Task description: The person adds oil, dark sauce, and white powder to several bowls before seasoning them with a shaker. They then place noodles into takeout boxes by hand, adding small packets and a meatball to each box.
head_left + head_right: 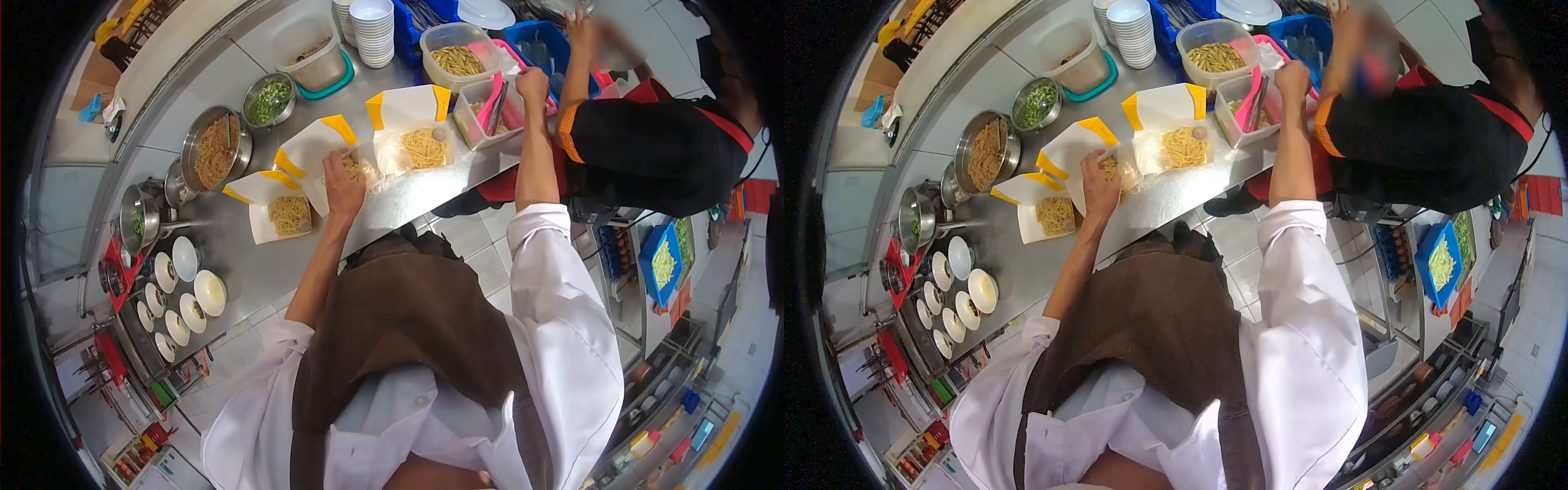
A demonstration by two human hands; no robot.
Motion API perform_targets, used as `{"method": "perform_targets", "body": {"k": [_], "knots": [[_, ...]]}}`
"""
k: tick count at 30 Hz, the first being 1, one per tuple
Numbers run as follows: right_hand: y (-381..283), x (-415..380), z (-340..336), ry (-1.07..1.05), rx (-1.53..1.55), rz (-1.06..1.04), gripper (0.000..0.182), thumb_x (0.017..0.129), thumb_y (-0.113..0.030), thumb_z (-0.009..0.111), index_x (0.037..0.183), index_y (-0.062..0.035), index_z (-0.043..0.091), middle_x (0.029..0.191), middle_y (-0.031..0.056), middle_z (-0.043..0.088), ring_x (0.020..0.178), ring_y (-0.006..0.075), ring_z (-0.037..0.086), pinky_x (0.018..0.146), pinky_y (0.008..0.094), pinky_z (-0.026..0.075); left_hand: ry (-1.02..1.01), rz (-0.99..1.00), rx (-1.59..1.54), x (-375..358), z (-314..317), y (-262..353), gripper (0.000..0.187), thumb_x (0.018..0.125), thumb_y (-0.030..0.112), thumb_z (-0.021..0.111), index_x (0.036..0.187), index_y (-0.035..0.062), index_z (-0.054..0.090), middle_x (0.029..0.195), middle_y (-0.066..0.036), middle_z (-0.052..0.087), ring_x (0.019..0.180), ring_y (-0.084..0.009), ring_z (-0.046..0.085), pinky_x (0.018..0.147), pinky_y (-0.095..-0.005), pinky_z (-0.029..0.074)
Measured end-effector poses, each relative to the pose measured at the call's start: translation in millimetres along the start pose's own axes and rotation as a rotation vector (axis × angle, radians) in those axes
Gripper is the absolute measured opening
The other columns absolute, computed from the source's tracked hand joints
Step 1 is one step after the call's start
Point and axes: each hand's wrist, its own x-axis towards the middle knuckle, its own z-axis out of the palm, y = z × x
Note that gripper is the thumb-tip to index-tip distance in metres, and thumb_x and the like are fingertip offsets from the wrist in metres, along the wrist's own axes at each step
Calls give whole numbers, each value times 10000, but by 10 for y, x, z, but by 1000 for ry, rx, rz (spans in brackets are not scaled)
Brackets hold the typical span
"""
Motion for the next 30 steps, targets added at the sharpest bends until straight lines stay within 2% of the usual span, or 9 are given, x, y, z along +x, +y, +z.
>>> {"method": "perform_targets", "body": {"k": [2,7,10,12,16,18,21,23,30], "knots": [[-69,-38,-47,80,-31,123,312,725,-148,612,1008,-131,743,1035,210,687,1020,355,654,893,417,506,-34,14,-39,-138,-115,-21,484,724,13,618,1191,1,492,1173,-195,477,1060,-345,507,919,-419,447],[-447,-460,-314,513,56,-198,161,796,-81,577,873,-37,711,891,195,681,827,359,659,711,448,514,4,-76,-32,-497,-410,-206,410,730,-14,615,1133,24,550,1114,-135,538,953,-255,564,804,-360,470],[-944,-952,-728,750,371,-398,111,792,-38,589,858,-33,678,818,152,644,719,313,630,633,399,496,32,-134,-68,-554,-575,-210,392,746,-19,631,1128,42,565,1086,-95,565,935,-192,590,739,-324,479],[-1281,-1419,-996,532,599,-523,105,769,-14,617,868,-27,649,810,124,618,687,262,611,614,330,483,39,-212,-117,-538,-741,-107,373,753,-18,631,1118,38,571,1073,-84,572,940,-180,592,739,-320,476],[-1786,-2408,-964,-68,948,-835,63,788,-46,635,825,-7,603,777,71,571,673,173,555,623,280,445,133,27,-270,-331,-981,389,401,720,13,678,1107,25,576,1114,-122,586,1021,-256,583,845,-357,468],[-1978,-2870,-787,-416,1095,-840,85,808,-63,662,811,-14,593,776,57,556,675,149,533,626,268,432,186,143,-282,-275,-1014,603,427,711,25,714,1114,29,574,1121,-117,594,1028,-268,589,862,-349,470],[-2046,-3349,-286,-564,1116,-684,122,833,-82,684,788,-25,586,740,32,556,665,118,529,622,255,426,118,294,-236,-348,-998,533,449,664,59,777,1079,53,605,1089,-117,618,1015,-306,594,902,-387,461],[-2056,-3489,5,-730,1331,-155,158,843,-75,693,748,-36,573,696,-5,550,659,75,512,621,230,408,134,288,-138,-488,-987,241,382,670,39,767,1027,55,633,1043,-105,630,991,-290,603,888,-384,461],[-1624,-3489,703,-637,1450,130,181,797,66,609,707,-78,547,679,-26,545,587,52,477,532,189,355,131,355,123,-676,-1138,-414,234,676,-23,715,889,63,668,918,-62,645,895,-277,605,800,-367,458]]}}
